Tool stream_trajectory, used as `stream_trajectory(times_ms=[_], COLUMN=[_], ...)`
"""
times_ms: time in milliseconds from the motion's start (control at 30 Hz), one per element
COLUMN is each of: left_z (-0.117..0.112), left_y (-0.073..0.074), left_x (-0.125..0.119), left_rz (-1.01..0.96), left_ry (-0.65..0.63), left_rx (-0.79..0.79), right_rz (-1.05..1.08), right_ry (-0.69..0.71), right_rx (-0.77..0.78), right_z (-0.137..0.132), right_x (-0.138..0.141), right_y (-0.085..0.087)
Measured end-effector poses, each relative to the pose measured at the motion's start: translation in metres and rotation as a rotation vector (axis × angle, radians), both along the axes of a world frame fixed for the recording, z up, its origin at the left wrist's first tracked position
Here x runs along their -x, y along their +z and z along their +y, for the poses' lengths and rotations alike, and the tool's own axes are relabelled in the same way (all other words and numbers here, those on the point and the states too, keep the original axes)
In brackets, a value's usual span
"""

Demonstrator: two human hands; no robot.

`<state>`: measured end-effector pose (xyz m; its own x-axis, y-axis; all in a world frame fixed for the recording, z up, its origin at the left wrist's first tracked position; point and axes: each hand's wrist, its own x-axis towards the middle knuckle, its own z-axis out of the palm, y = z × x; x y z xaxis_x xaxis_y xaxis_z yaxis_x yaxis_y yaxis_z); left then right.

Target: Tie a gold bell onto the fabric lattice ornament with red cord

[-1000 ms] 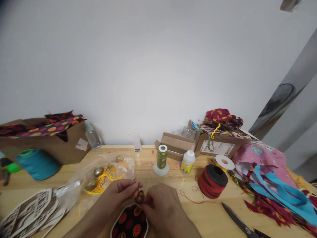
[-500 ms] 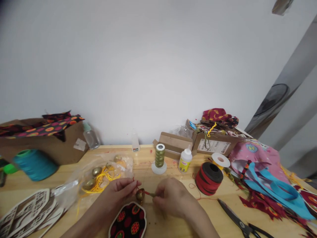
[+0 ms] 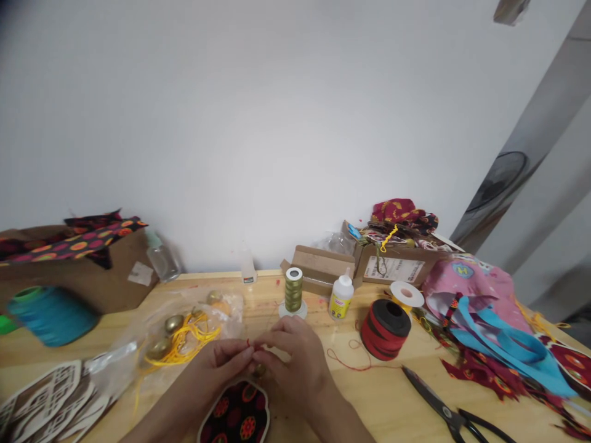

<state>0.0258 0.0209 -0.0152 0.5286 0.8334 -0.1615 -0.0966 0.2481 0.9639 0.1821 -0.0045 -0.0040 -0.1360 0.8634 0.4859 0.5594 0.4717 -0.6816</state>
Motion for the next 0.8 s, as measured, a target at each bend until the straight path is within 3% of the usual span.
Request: stream_trajectory(times_ms=[267, 400, 500, 667, 800], left_z=[0.000, 0.000, 0.003, 0.007, 0.005], left_y=[-0.003, 0.004, 0.011, 0.015, 0.014], left_x=[0.004, 0.005, 0.007, 0.012, 0.009], left_rz=[-0.118, -0.011, 0.252, 0.659, 0.837], left_ry=[0.005, 0.025, 0.063, 0.107, 0.170], left_rx=[0.123, 0.083, -0.223, -1.037, -1.329], right_rz=[0.019, 0.144, 0.244, 0.211, 0.294], right_ry=[0.035, 0.057, 0.077, 0.121, 0.106], right_rx=[-0.102, 0.017, 0.204, 0.294, 0.320], right_z=[-0.002, -0.003, -0.002, 0.002, 0.002], right_x=[0.001, 0.003, 0.004, 0.009, 0.011], right_y=[-0.004, -0.004, -0.010, -0.021, -0.020])
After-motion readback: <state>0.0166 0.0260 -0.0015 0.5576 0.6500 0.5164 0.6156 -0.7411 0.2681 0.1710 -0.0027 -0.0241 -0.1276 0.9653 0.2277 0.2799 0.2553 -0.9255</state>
